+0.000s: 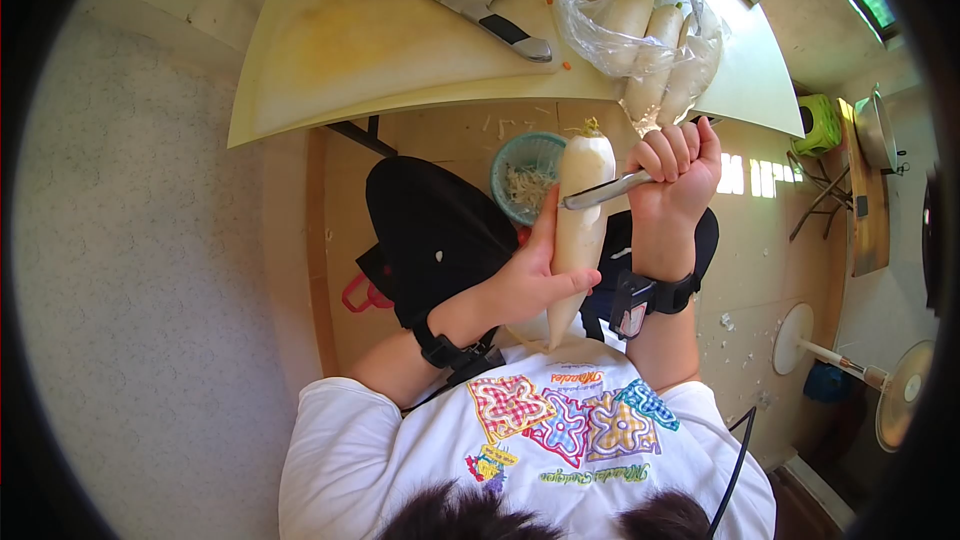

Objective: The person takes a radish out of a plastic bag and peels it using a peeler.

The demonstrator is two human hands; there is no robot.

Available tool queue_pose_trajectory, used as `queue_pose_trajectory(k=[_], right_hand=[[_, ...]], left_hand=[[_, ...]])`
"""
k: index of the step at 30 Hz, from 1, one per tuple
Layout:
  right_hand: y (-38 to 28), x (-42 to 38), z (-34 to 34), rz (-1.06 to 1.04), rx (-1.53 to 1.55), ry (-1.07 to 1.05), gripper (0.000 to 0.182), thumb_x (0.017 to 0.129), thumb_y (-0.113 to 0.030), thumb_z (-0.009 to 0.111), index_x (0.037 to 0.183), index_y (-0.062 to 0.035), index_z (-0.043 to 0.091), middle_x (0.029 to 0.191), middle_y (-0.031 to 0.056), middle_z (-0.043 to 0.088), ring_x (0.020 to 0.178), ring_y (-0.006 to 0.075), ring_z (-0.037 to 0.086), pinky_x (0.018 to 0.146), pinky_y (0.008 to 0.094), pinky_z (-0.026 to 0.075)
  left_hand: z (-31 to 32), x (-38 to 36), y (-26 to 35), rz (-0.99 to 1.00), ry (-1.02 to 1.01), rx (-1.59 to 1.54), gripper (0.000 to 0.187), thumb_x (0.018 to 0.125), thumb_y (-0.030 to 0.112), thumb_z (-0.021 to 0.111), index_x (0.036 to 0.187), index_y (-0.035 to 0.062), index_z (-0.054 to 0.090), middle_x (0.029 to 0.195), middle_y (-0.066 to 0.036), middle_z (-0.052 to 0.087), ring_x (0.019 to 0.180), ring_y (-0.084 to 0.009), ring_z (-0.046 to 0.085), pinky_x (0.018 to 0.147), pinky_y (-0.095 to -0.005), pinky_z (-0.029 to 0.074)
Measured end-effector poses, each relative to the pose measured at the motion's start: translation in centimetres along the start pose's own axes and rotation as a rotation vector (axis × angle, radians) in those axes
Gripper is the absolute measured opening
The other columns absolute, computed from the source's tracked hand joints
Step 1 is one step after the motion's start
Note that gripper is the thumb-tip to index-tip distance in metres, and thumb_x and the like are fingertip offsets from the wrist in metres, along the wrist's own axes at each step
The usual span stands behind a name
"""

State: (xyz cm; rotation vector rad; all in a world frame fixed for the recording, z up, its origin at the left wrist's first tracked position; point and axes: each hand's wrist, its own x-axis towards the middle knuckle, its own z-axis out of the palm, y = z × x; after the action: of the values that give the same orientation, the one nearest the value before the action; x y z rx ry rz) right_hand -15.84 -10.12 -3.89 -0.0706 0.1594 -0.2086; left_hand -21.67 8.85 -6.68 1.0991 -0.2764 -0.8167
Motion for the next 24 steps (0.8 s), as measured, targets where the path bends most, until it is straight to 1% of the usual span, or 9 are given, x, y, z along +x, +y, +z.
queue_pose_trajectory(k=[8, 15, 18, 20, 24], right_hand=[[-0.11, 0.2, -0.07, -0.005, 0.016, -0.012, 0.045, 0.102, -0.027, 0.042, 0.059, -0.0156, 0.034, 0.047, -0.0047, 0.027, 0.038, 0.0079, 0.022, 0.038, 0.0246, 0.018], [-0.6, 0.54, -0.21, 0.004, 0.053, -0.036, 0.044, 0.101, -0.027, 0.043, 0.059, -0.0156, 0.034, 0.047, -0.0044, 0.028, 0.039, 0.0083, 0.024, 0.038, 0.0249, 0.018], [-0.83, 0.7, -0.33, 0.009, 0.067, -0.054, 0.044, 0.101, -0.027, 0.043, 0.059, -0.0155, 0.034, 0.047, -0.0043, 0.029, 0.039, 0.0085, 0.024, 0.038, 0.025, 0.019], [-0.89, 0.74, -0.35, 0.011, 0.069, -0.053, 0.044, 0.101, -0.028, 0.043, 0.059, -0.0155, 0.035, 0.047, -0.0043, 0.029, 0.039, 0.0085, 0.024, 0.038, 0.025, 0.019], [-0.92, 0.87, -0.29, 0.003, 0.065, -0.046, 0.044, 0.101, -0.027, 0.043, 0.059, -0.0152, 0.035, 0.047, -0.0045, 0.028, 0.039, 0.0086, 0.024, 0.038, 0.0246, 0.019]], left_hand=[[0.05, -0.03, 0.24, -0.006, -0.024, 0.002, 0.109, 0.087, -0.001, 0.065, 0.154, 0.0137, -0.019, 0.13, -0.01, 0.042, 0.109, -0.0161, 0.05, 0.089, -0.032, 0.05], [0.23, -0.22, 0.31, -0.019, -0.015, -0.005, 0.108, 0.088, -0.001, 0.065, 0.154, 0.0134, -0.019, 0.132, -0.01, 0.039, 0.11, -0.0157, 0.049, 0.091, -0.0317, 0.05], [0.25, -0.28, 0.29, -0.075, -0.037, -0.023, 0.108, 0.088, 0.0, 0.064, 0.154, 0.0149, -0.02, 0.132, -0.01, 0.038, 0.107, -0.0161, 0.051, 0.088, -0.0319, 0.051], [0.03, -0.06, -0.26, 0.03, -0.035, 0.096, 0.109, 0.089, -0.001, 0.064, 0.154, 0.0172, -0.021, 0.13, -0.01, 0.039, 0.1, -0.0161, 0.054, 0.081, -0.0317, 0.054], [0.08, -0.21, -0.07, 0.004, -0.044, 0.041, 0.109, 0.089, -0.001, 0.064, 0.154, 0.0185, -0.021, 0.129, -0.01, 0.039, 0.095, -0.016, 0.055, 0.077, -0.0314, 0.055]])
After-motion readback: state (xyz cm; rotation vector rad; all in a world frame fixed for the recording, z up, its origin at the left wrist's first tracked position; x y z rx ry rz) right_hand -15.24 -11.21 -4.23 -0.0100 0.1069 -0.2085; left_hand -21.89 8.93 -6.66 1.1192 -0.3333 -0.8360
